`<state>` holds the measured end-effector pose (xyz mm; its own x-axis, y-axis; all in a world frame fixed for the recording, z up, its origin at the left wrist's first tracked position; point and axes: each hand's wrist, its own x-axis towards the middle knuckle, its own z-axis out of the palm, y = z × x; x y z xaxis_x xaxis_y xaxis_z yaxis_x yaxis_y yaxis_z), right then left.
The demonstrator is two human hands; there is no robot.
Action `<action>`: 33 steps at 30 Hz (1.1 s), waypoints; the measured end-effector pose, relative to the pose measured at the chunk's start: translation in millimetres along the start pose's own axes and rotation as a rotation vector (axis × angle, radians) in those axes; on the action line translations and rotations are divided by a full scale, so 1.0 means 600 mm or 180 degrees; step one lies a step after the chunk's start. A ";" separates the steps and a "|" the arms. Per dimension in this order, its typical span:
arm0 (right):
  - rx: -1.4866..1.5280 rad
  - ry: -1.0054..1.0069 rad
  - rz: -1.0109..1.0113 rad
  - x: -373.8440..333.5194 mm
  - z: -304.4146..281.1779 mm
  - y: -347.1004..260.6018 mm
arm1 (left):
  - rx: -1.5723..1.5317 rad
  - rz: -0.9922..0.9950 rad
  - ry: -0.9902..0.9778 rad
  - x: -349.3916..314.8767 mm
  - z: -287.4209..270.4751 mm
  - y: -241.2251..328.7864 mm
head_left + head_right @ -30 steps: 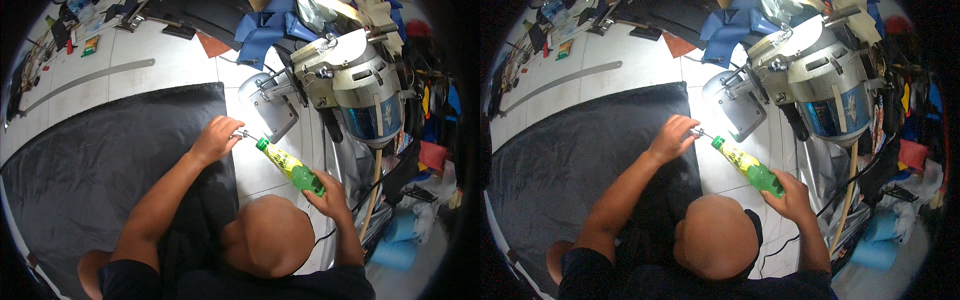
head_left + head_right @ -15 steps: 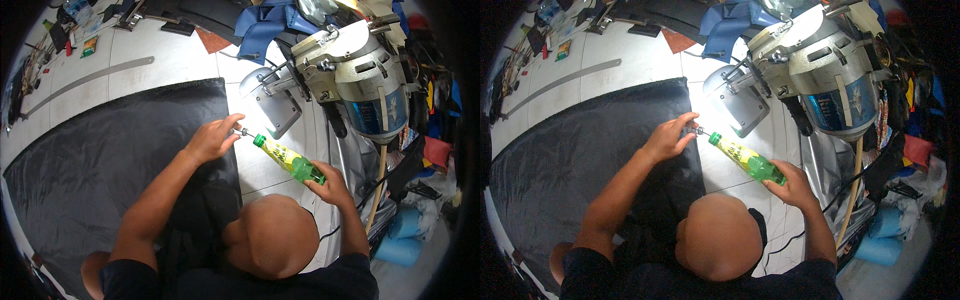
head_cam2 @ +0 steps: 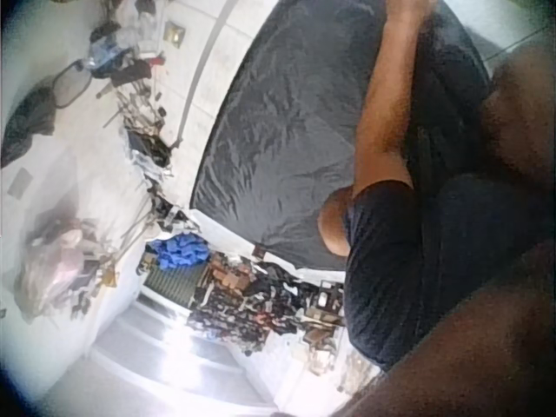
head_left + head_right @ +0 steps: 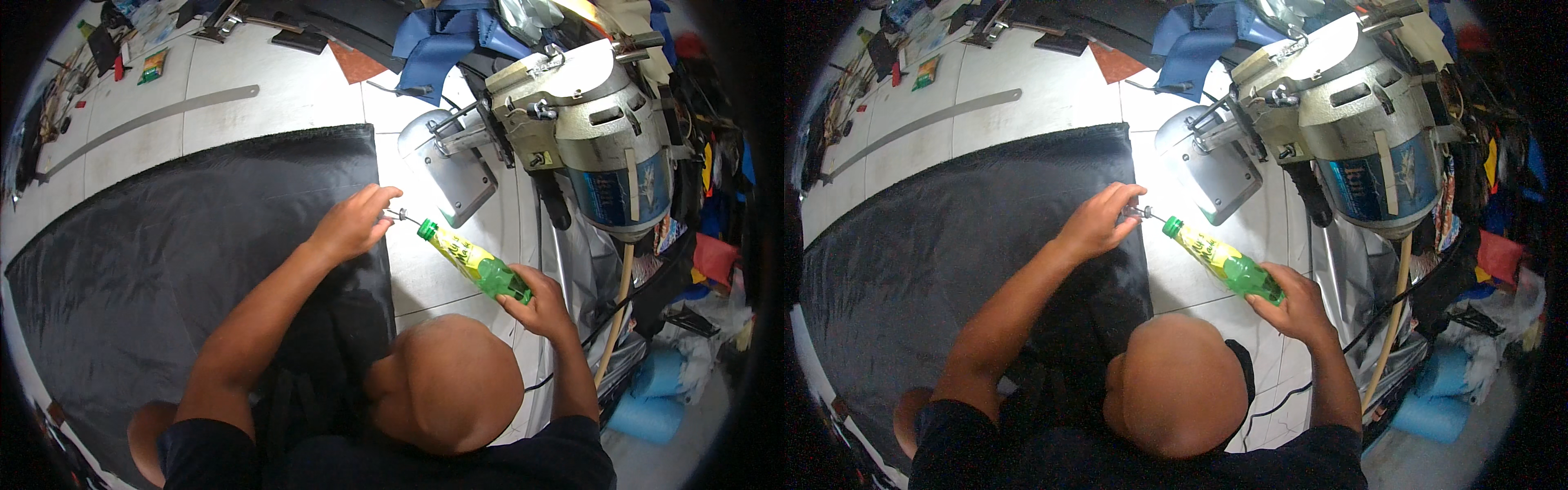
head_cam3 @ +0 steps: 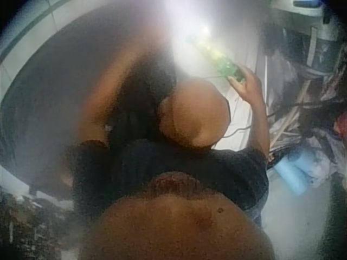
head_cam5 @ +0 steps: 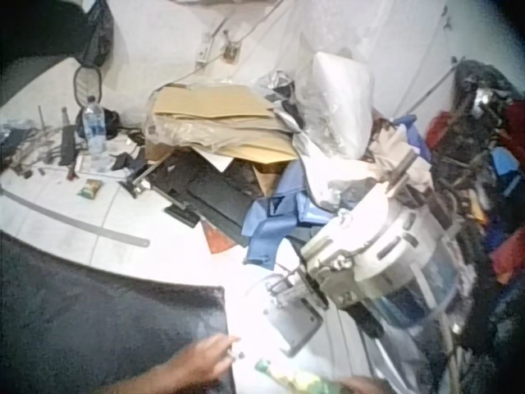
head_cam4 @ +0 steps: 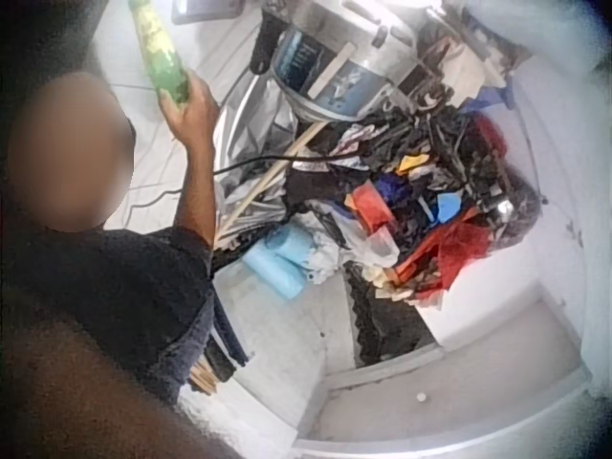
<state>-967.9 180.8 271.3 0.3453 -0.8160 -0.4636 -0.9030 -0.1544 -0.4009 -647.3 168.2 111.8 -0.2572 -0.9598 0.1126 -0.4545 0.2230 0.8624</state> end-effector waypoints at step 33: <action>0.0362 -0.0437 0.0406 0.007 0.038 0.006 | 0.0400 0.0478 0.0054 -0.011 0.011 -0.009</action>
<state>-964.0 189.5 249.8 0.2688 -0.7402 -0.6164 -0.9097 0.0153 -0.4151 -648.9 174.4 103.0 -0.3162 -0.9166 0.2446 -0.5153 0.3825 0.7669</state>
